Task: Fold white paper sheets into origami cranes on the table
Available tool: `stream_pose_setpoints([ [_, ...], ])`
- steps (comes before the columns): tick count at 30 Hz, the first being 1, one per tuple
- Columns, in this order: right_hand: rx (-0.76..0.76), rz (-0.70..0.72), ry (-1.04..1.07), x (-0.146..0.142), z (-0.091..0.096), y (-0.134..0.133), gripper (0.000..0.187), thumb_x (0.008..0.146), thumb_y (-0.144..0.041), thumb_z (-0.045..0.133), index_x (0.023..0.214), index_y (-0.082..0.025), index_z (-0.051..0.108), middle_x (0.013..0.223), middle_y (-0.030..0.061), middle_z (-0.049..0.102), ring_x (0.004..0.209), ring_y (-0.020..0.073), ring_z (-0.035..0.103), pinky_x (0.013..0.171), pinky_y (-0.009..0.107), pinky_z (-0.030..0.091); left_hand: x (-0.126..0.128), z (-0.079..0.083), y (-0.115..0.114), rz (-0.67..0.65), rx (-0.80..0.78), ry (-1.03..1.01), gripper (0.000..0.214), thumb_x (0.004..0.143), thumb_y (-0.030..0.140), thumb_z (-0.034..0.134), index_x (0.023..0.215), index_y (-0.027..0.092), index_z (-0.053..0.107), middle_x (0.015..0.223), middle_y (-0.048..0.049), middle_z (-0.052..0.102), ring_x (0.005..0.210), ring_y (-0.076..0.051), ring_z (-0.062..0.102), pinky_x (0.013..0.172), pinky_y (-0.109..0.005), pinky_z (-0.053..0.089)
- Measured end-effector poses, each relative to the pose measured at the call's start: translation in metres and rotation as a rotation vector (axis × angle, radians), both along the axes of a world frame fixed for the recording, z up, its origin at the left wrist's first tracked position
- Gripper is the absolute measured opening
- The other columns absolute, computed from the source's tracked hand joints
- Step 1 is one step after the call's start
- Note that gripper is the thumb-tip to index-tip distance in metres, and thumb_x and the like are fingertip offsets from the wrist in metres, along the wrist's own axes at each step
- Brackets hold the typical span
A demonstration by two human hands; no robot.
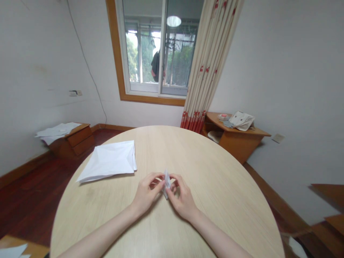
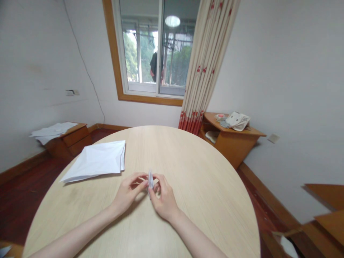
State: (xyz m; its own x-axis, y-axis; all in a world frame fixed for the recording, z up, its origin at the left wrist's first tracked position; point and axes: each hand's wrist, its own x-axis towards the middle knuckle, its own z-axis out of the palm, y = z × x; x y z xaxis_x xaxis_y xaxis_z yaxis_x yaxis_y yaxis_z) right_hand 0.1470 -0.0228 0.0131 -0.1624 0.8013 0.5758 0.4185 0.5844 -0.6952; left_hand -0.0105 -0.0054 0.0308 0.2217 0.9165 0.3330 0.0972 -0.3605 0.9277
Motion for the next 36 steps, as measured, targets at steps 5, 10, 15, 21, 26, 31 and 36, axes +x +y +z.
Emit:
stream_pose_setpoints([
  [5,0.015,0.027,-0.022,-0.001,0.002,-0.003,0.032,0.085,-0.021,0.052,0.116,-0.022,0.046,0.098,0.0057,0.059,0.068,0.0127,0.058,0.062,0.026,0.048,0.002,0.003,-0.002,-0.007,-0.048,-0.036,0.026,0.079,0.041,0.062,0.088,0.017,0.060,0.082,-0.0048,0.066,0.073,-0.018,0.065,0.063,-0.027,0.055],
  [10,0.005,0.063,-0.010,0.001,0.004,-0.005,0.028,0.089,-0.026,0.049,0.116,-0.022,0.047,0.099,0.0056,0.059,0.074,0.0146,0.059,0.067,0.027,0.049,0.001,0.003,-0.001,0.006,-0.030,-0.022,0.024,0.079,0.039,0.060,0.086,0.016,0.064,0.084,-0.0064,0.067,0.072,-0.018,0.065,0.063,-0.026,0.055],
  [15,0.025,0.051,-0.002,0.003,0.004,-0.004,0.024,0.096,-0.024,0.033,0.110,-0.022,0.053,0.101,0.0072,0.061,0.093,0.0179,0.059,0.081,0.031,0.047,0.001,0.000,-0.001,0.014,-0.011,-0.007,0.021,0.079,0.035,0.059,0.083,0.015,0.065,0.082,-0.0065,0.067,0.070,-0.018,0.065,0.061,-0.026,0.055],
  [21,0.047,0.038,-0.032,0.004,0.005,-0.005,0.019,0.095,-0.023,0.037,0.099,-0.022,0.055,0.090,0.0059,0.062,0.082,0.0169,0.060,0.073,0.028,0.048,0.000,0.000,-0.001,0.016,0.011,0.017,0.019,0.080,0.034,0.058,0.077,0.015,0.062,0.073,-0.0041,0.064,0.065,-0.017,0.063,0.058,-0.024,0.053],
  [26,0.086,0.087,-0.075,0.007,0.008,-0.006,0.016,0.094,-0.021,0.038,0.101,-0.021,0.053,0.090,0.0060,0.062,0.081,0.0164,0.061,0.071,0.027,0.049,0.000,0.002,-0.003,0.008,0.021,0.053,0.021,0.082,0.035,0.057,0.077,0.015,0.062,0.073,-0.0037,0.063,0.064,-0.015,0.063,0.058,-0.023,0.052],
  [31,0.109,0.118,-0.085,0.009,0.008,-0.004,0.018,0.095,-0.019,0.037,0.103,-0.021,0.053,0.092,0.0068,0.062,0.084,0.0168,0.060,0.073,0.029,0.049,0.000,0.004,-0.004,0.009,0.058,0.083,0.022,0.083,0.035,0.055,0.075,0.015,0.062,0.071,-0.0030,0.062,0.062,-0.014,0.062,0.056,-0.021,0.050],
  [36,0.117,0.127,-0.082,0.010,0.008,-0.004,0.016,0.093,-0.018,0.040,0.104,-0.021,0.052,0.092,0.0064,0.062,0.083,0.0164,0.060,0.072,0.028,0.049,-0.001,0.006,-0.004,0.008,0.063,0.098,0.022,0.083,0.034,0.054,0.074,0.015,0.061,0.070,-0.0029,0.062,0.062,-0.014,0.062,0.056,-0.020,0.049],
])
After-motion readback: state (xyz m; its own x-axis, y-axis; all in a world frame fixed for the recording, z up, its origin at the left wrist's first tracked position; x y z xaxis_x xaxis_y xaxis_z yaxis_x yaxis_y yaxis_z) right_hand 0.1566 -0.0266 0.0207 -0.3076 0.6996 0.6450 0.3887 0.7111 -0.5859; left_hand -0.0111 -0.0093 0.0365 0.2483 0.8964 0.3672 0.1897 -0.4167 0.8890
